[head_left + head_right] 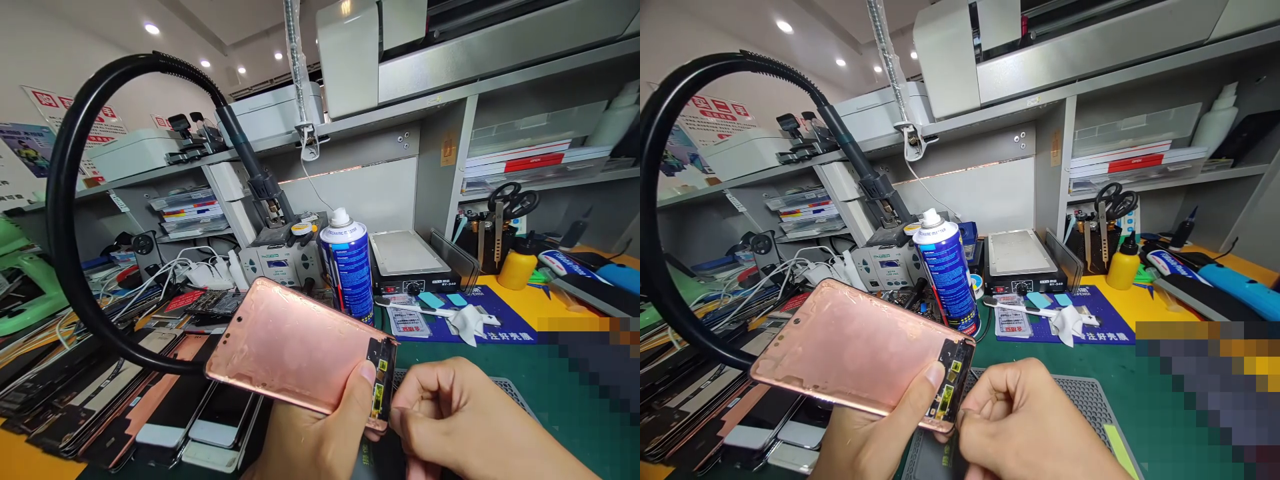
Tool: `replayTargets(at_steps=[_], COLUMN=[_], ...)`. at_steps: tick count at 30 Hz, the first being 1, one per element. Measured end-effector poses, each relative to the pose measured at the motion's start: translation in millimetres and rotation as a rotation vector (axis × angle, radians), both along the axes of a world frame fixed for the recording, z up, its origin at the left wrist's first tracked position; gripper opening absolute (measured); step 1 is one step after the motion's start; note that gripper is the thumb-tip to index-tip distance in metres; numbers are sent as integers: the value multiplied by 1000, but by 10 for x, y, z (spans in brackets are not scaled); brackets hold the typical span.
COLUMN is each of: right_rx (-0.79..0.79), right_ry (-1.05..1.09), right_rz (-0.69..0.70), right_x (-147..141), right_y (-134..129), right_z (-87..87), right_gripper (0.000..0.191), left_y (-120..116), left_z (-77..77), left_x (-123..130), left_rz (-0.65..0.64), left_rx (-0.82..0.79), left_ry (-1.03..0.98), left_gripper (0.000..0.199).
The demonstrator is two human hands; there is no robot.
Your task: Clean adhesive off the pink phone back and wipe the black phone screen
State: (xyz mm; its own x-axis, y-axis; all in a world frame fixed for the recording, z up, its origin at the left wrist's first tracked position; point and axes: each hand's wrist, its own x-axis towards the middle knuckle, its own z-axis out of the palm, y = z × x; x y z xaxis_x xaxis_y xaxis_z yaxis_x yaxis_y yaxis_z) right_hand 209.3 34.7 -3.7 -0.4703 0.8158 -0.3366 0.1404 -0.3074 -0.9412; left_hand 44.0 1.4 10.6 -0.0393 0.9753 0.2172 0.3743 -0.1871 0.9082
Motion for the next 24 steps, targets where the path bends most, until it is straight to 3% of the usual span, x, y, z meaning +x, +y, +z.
replayTargets(at_steps=[8,12,19,24], right_rx=[-3,10,-6,-98], right_ry=[51,49,111,212], right_rz=[5,35,84,101], right_x=[4,3,29,67], right_y=[-6,-7,13,10], right_z=[1,39,52,119], right_gripper=[10,9,4,18], left_y=[12,16,61,82], left_z=[115,123,131,110], left_x=[8,20,26,36], left_rz=[-122,-108,-124,-104], left_rx=[-84,-122,-169,-203], left_ry=[-186,-274,-420,-548], left_gripper=[32,37,23,22])
